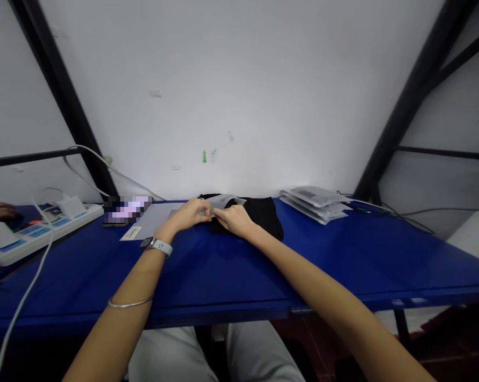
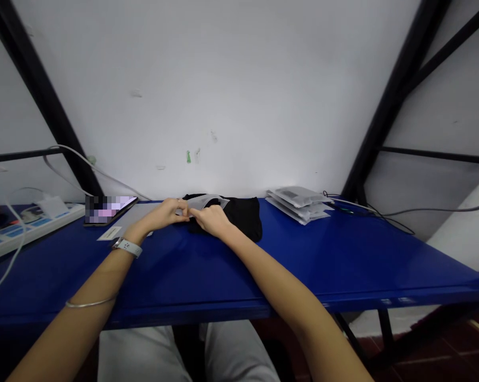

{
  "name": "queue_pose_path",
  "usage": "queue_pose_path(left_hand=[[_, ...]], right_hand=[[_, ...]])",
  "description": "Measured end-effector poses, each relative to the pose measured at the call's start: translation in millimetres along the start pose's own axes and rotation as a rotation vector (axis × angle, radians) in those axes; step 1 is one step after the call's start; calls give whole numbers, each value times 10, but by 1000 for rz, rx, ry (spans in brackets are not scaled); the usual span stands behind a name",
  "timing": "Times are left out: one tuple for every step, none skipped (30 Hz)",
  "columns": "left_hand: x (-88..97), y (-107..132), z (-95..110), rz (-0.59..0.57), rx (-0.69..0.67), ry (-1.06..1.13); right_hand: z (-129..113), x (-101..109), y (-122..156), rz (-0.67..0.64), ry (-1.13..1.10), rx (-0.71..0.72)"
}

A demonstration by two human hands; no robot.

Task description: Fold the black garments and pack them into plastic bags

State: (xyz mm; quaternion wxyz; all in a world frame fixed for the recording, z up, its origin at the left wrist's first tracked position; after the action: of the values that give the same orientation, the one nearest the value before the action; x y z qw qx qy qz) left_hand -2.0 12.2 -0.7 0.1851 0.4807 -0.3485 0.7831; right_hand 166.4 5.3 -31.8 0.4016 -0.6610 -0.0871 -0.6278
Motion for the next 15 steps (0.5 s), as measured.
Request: queue_pose_path(left_hand=[[9, 5, 7, -11, -18, 22], [24, 12, 11, -19, -30, 39], [44, 21, 11, -25, -36, 51], [67, 32, 7, -26, -34, 56], [91, 45, 0, -24, -26, 56], [114, 57, -9, -22, -15, 51], [131, 68, -20, -23, -6, 43], [140, 78, -32, -30, 3, 32], [143, 87, -47, -42, 13, 15], [140, 94, -64, -53, 24, -8], [132, 101, -86, -62, 34, -39], [121, 107, -114, -67, 46, -76], [108, 114, -147, -66, 58, -119], [92, 120, -187, -60, 71, -161], [74, 126, -232, -47, 86, -200]], right_hand=[[83, 16, 25, -11, 18, -26], [183, 34, 59, -17, 36, -66], [296, 53, 101, -19, 55, -119], [415, 72, 149, -19, 77, -180], [532, 90, 200, -14, 99, -249], [639, 106, 251, -13, 118, -317], [727, 118, 295, -16, 127, -365], [792, 128, 330, -16, 130, -393], [836, 137, 354, -12, 125, -403], [859, 148, 366, 1, 114, -396], [865, 164, 368, 25, 99, -376], [859, 184, 363, 55, 75, -347], [845, 210, 354, 89, 40, -309], [825, 239, 345, 119, -7, -263], [799, 269, 336, 142, -65, -210]])
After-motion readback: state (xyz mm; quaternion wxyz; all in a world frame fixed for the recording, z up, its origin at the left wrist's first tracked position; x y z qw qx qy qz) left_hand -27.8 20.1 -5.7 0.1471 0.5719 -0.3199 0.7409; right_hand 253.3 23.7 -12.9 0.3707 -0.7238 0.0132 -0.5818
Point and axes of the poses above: each hand's wrist, its own y-axis away from the middle knuckle, its own x-axis out of the back of the hand, z = x × y, the point moved 2 cm from there along -y, towards the middle knuckle, and after that the axes turned 6 degrees about -y, right-handed, at the moved point
